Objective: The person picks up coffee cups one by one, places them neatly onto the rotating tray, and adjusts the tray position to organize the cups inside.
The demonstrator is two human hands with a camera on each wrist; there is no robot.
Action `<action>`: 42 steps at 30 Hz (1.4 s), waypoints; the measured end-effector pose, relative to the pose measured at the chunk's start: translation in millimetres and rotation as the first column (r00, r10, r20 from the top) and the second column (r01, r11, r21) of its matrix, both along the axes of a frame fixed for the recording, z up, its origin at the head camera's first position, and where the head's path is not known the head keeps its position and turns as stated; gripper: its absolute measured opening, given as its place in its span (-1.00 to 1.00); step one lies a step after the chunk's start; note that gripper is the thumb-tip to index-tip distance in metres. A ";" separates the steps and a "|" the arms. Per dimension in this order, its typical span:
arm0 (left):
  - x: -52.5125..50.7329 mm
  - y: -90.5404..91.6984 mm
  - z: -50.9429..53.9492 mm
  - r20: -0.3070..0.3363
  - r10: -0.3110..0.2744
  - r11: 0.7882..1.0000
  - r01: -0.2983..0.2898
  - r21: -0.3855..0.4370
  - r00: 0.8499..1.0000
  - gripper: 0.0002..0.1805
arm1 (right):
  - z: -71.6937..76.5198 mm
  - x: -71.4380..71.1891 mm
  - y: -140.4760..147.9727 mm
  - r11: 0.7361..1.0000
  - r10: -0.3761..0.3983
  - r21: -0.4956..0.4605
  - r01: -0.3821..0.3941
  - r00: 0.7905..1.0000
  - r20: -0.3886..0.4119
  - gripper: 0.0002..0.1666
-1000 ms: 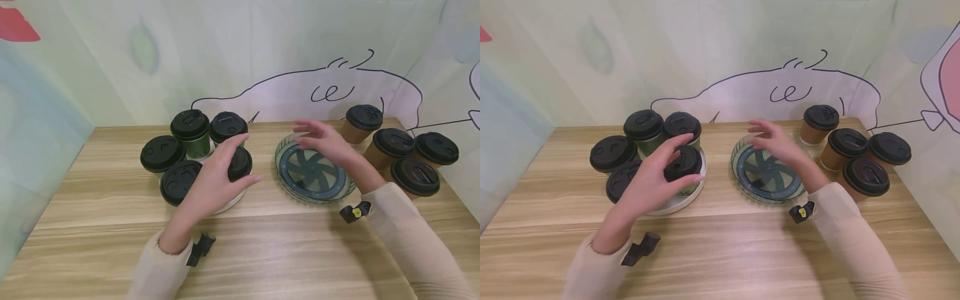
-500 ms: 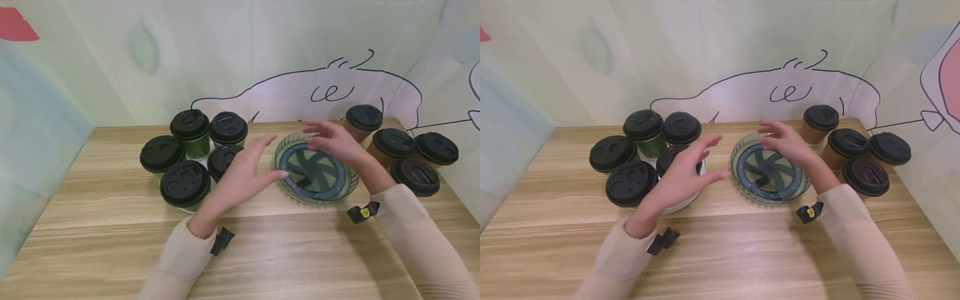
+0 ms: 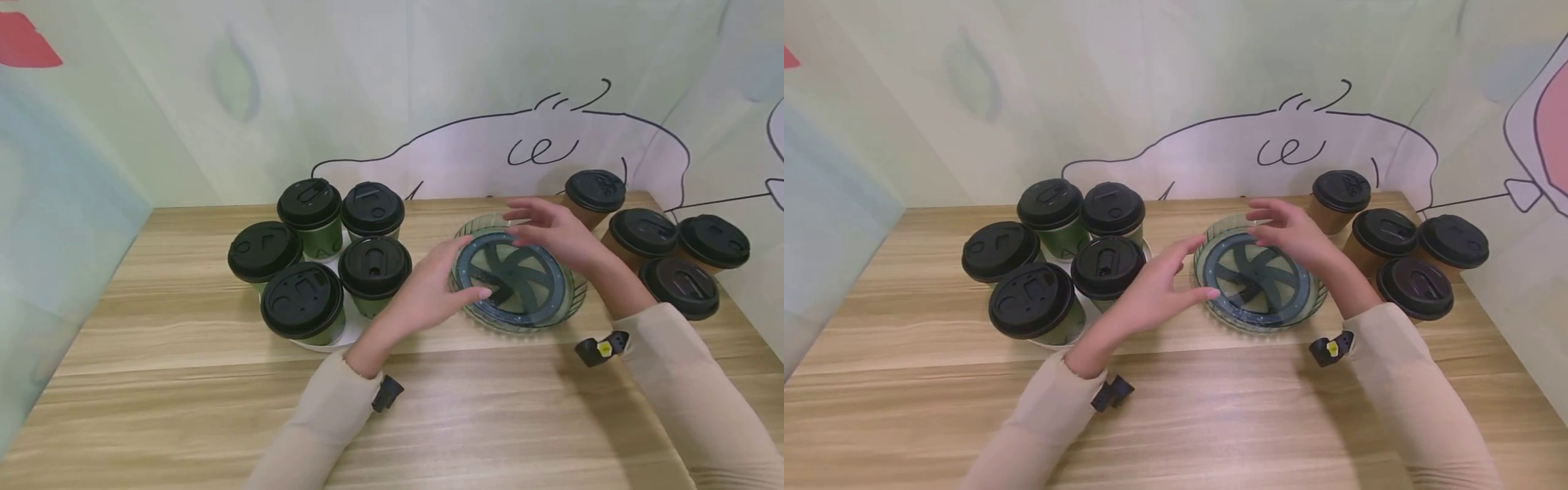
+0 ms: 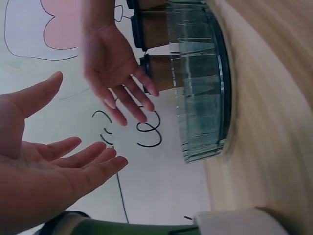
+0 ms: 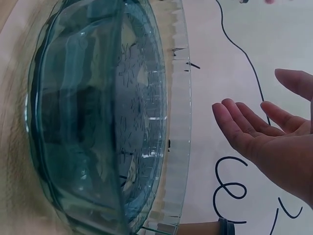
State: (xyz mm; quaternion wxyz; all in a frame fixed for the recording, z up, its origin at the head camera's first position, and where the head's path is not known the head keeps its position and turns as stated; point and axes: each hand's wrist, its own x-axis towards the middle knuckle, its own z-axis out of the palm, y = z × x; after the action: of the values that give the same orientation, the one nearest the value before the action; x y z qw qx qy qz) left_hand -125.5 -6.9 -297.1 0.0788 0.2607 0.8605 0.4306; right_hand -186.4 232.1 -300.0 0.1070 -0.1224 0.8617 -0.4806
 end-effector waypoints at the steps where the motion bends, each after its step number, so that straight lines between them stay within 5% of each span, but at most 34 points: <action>1: -1.0 1.3 -2.3 0.007 -0.002 1.000 0.002 -0.005 1.000 -0.21 | -0.4 0.0 0.5 1.000 -0.001 0.005 0.001 1.000 0.001 -0.44; 21: -16.9 8.7 -48.7 0.150 0.098 0.995 -0.102 0.018 0.984 -0.20 | -8.2 4.8 5.3 1.000 0.015 -0.009 -0.015 1.000 0.012 -0.44; 42: -26.5 9.5 -62.5 0.230 0.115 0.993 -0.109 -0.042 0.966 -0.20 | -3.8 17.4 17.0 1.000 -0.014 0.028 0.014 1.000 0.000 -0.45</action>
State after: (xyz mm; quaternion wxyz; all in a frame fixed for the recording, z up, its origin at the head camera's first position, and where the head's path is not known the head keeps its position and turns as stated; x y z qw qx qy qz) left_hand -152.0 2.6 -359.6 0.1581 0.1584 0.8649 0.4492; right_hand -169.0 249.2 -303.8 0.1055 -0.1148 0.8691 -0.4695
